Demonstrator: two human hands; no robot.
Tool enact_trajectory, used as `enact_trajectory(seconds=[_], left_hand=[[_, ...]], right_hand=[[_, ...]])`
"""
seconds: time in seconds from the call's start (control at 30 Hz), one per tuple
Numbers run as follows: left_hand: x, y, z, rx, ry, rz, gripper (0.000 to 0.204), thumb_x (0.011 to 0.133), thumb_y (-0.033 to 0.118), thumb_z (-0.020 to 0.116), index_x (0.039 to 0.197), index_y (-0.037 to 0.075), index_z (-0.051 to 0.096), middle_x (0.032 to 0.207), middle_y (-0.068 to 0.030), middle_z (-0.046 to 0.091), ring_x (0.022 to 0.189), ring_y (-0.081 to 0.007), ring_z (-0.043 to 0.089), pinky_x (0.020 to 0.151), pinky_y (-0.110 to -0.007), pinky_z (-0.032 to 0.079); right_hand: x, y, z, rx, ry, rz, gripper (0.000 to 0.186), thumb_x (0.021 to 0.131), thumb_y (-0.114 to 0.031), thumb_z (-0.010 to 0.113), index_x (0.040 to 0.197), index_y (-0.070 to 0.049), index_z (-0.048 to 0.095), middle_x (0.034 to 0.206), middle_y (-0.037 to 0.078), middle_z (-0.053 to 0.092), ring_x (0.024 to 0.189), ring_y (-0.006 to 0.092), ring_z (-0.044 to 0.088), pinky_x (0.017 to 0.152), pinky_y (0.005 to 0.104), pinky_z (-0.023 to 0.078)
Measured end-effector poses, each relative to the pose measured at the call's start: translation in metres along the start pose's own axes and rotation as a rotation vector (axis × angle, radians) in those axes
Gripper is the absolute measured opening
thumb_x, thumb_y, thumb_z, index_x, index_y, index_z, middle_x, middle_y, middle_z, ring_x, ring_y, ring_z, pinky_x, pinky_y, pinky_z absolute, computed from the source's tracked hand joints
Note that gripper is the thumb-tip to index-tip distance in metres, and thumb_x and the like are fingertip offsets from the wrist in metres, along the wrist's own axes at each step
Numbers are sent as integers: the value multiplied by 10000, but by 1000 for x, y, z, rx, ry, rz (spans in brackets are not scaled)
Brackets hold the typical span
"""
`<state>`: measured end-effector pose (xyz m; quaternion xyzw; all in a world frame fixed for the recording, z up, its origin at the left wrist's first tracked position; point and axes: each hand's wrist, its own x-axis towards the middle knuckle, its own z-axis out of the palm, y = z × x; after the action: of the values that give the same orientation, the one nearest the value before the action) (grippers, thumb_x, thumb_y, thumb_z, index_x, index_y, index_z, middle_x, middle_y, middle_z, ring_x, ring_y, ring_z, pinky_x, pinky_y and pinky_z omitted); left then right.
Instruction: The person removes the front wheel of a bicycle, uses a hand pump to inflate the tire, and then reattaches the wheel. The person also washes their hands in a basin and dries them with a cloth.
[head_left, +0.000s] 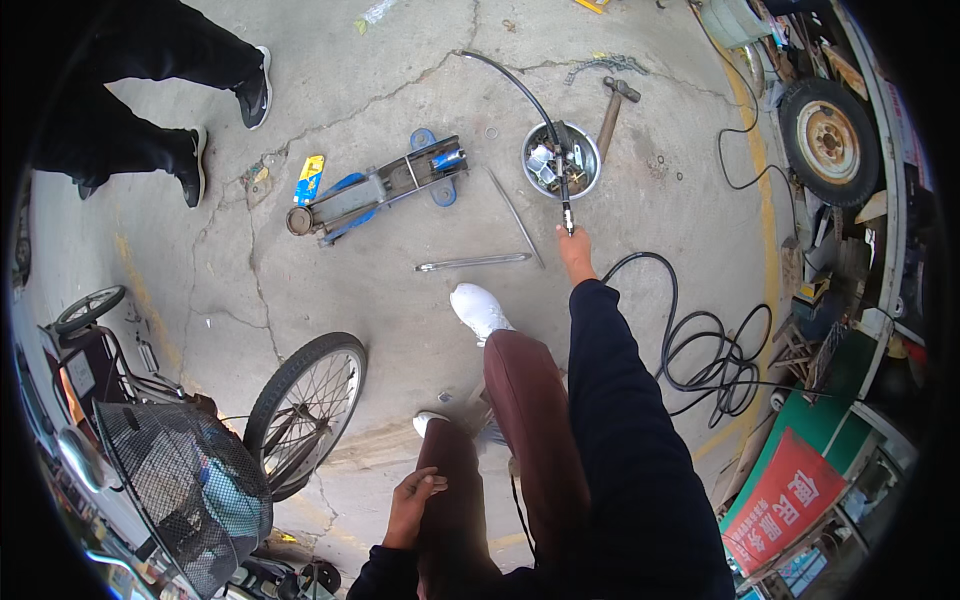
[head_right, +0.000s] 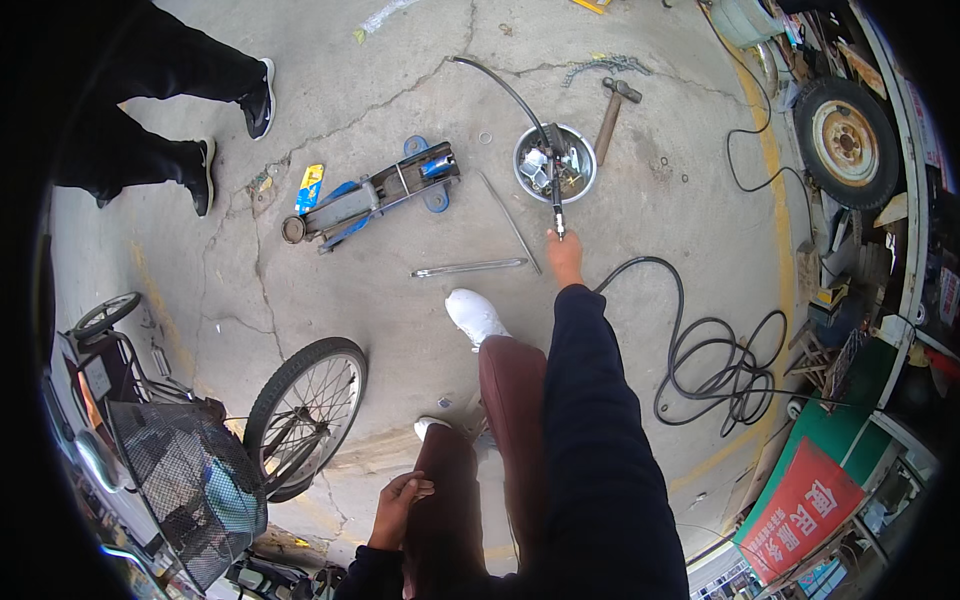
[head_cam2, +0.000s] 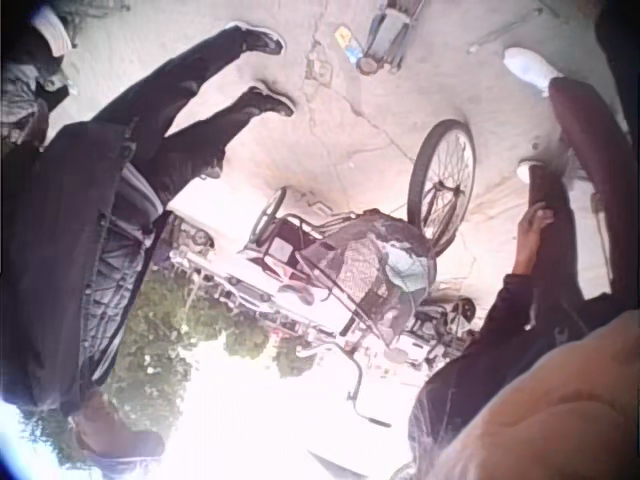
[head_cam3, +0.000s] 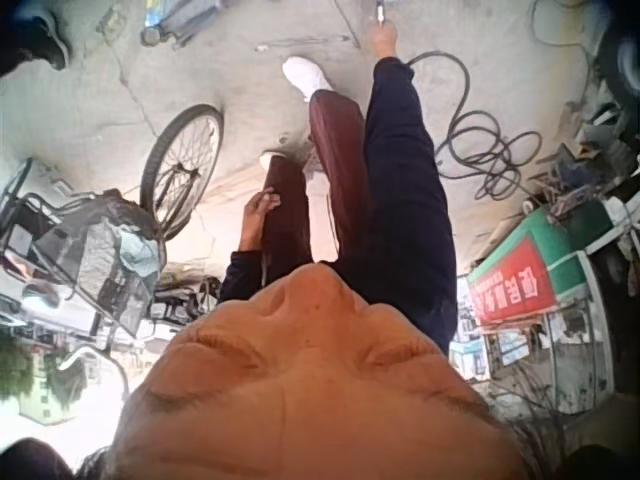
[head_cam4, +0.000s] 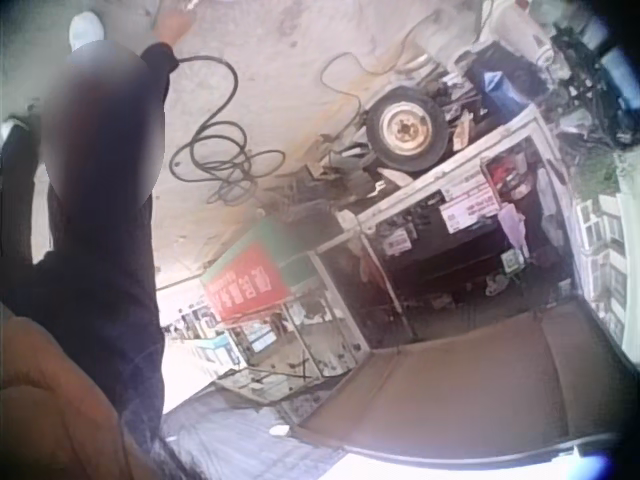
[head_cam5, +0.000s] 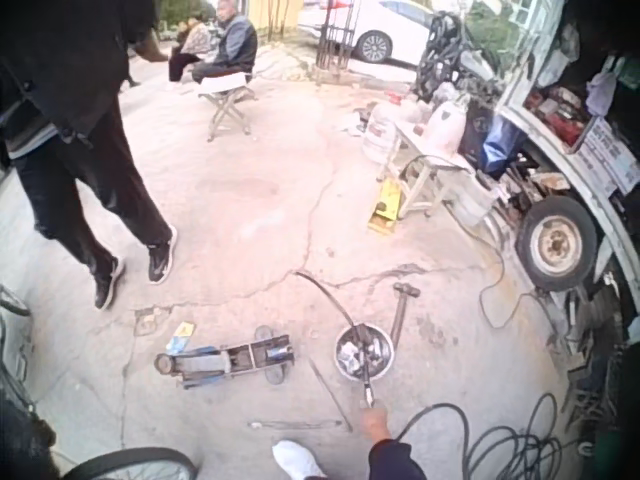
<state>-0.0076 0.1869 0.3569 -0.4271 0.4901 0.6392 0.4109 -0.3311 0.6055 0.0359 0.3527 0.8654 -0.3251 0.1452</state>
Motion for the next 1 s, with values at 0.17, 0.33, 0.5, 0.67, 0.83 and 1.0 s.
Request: enact_trajectory(seconds=[0.17,0.33,0.5,0.67,0.83,1.0], left_hand=[[-61,37,1,94,52,37,330,1008,171,530,1230,-69,577,1017,-163,695,938,-238,684,892,-344,532],[-110,84,43,273,-27,103,335,1005,191,549,1221,-63,585,1003,-156,695,913,-233,686,881,-336,526],[-167,147,101,424,-137,151,347,1004,203,551,1216,-71,578,995,-163,691,899,-226,681,872,-325,515],[-218,225,177,643,-99,87,342,1000,206,556,1210,-65,567,965,-156,696,857,-212,682,811,-312,530],[-255,297,303,719,-132,181,326,980,269,601,1137,-15,628,930,-103,710,816,-164,681,720,-265,487],[-261,340,431,828,-325,279,357,994,254,586,1199,-38,593,956,-117,694,858,-179,677,784,-281,512]], right_hand=[[-50,-12,-102,34,16,-46,433,887,-377,669,843,53,651,836,284,662,823,484,629,730,501,476],[-195,-21,-252,602,-65,225,366,948,-371,626,813,-39,556,667,24,499,549,142,467,509,328,362],[-320,-11,-417,1103,-74,391,257,1005,-316,562,874,-107,490,635,-84,339,485,26,289,420,215,229],[-374,19,-568,1318,69,457,265,1011,-316,555,864,-110,475,632,-82,336,480,33,290,421,221,251],[-399,79,-726,1199,277,523,228,967,-255,626,884,-90,491,614,-73,362,452,27,304,387,229,228],[-462,144,-867,375,601,510,266,915,-226,682,902,27,602,667,54,544,582,159,469,548,329,406]])
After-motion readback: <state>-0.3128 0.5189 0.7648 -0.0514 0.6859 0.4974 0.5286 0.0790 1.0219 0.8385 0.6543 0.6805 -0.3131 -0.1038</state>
